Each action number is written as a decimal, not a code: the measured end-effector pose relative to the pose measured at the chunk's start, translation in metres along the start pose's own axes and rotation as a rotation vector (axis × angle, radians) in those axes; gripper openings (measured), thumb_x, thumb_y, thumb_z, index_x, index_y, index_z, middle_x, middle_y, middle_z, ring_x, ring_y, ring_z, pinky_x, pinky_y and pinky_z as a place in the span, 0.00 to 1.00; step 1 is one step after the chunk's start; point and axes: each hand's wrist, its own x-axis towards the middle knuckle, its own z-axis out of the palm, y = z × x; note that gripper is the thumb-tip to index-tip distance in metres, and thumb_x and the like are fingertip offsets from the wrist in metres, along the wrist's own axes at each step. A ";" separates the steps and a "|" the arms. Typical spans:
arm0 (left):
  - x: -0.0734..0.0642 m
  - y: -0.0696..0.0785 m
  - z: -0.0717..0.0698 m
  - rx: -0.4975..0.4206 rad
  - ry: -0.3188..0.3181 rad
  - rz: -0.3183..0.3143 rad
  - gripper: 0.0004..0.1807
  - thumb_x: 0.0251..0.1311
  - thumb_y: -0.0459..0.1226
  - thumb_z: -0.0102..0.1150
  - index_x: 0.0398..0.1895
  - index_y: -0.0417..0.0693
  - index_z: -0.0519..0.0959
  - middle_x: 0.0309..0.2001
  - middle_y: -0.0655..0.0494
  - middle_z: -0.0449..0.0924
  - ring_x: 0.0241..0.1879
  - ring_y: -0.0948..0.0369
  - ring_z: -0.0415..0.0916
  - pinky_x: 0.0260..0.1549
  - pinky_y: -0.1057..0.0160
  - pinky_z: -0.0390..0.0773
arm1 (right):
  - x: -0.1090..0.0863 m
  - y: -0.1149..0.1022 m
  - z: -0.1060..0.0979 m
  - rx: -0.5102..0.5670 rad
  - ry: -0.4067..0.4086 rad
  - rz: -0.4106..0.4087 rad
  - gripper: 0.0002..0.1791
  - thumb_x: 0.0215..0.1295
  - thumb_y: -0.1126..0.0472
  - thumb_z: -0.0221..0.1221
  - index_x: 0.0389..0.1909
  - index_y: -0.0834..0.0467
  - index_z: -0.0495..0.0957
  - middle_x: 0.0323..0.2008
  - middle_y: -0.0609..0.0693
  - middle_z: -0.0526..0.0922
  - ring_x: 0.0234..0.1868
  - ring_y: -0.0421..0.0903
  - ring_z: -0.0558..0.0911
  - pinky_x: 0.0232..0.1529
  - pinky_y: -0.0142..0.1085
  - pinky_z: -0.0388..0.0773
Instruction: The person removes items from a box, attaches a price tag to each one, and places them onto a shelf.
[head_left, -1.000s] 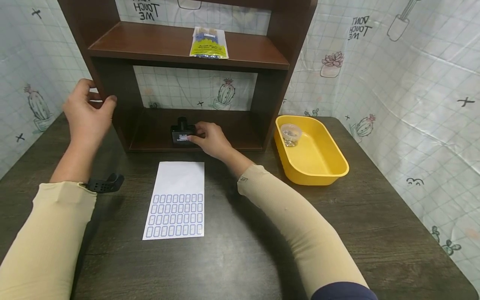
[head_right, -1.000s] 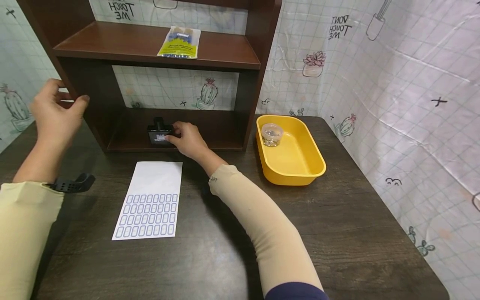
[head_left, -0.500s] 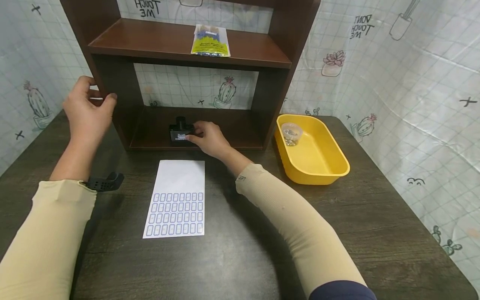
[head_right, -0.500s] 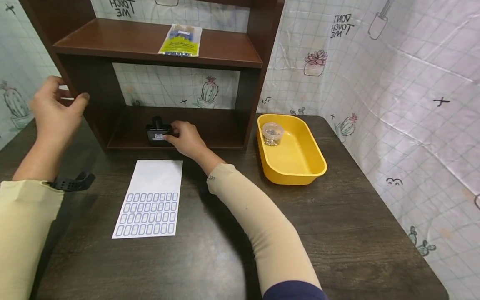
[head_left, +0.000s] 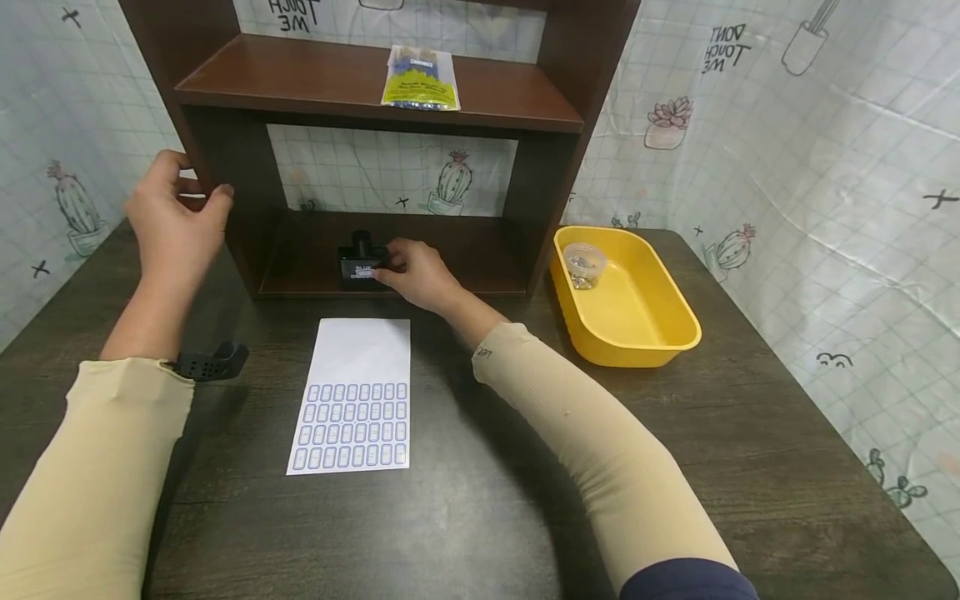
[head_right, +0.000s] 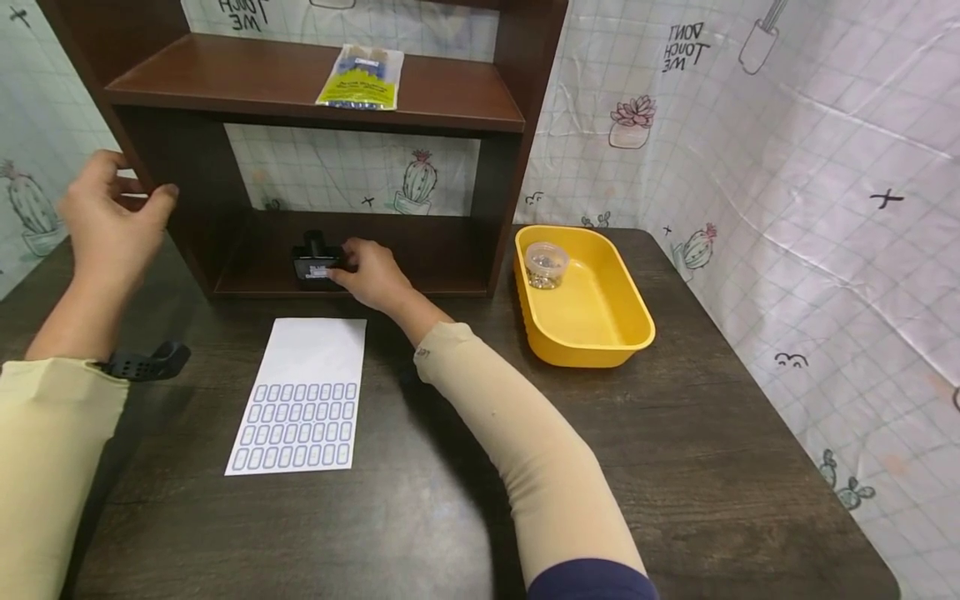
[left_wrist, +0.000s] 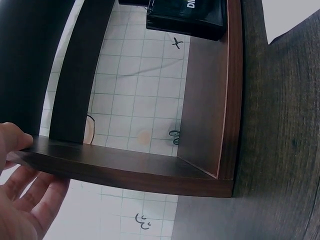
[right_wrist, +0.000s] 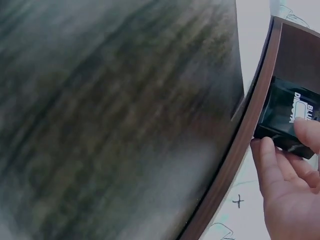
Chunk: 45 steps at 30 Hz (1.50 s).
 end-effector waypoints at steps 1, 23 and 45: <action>0.000 0.000 0.000 0.001 0.001 0.002 0.16 0.71 0.44 0.59 0.58 0.52 0.80 0.35 0.77 0.72 0.28 0.88 0.65 0.31 0.82 0.66 | 0.000 0.000 0.000 0.000 -0.004 0.003 0.30 0.77 0.56 0.60 0.72 0.68 0.69 0.65 0.63 0.81 0.67 0.55 0.81 0.64 0.45 0.80; 0.001 -0.001 -0.002 -0.015 0.009 0.009 0.17 0.69 0.45 0.59 0.58 0.52 0.81 0.30 0.85 0.68 0.28 0.88 0.67 0.32 0.82 0.67 | -0.032 -0.001 -0.058 -0.048 -0.094 -0.059 0.21 0.76 0.58 0.61 0.62 0.65 0.77 0.57 0.60 0.85 0.59 0.53 0.85 0.62 0.43 0.81; 0.001 -0.002 0.001 0.004 0.021 0.025 0.17 0.70 0.42 0.59 0.58 0.47 0.80 0.38 0.60 0.83 0.26 0.91 0.64 0.30 0.83 0.65 | -0.104 0.025 -0.170 -0.267 -0.121 -0.109 0.06 0.74 0.61 0.62 0.41 0.60 0.83 0.33 0.52 0.85 0.31 0.47 0.75 0.34 0.35 0.72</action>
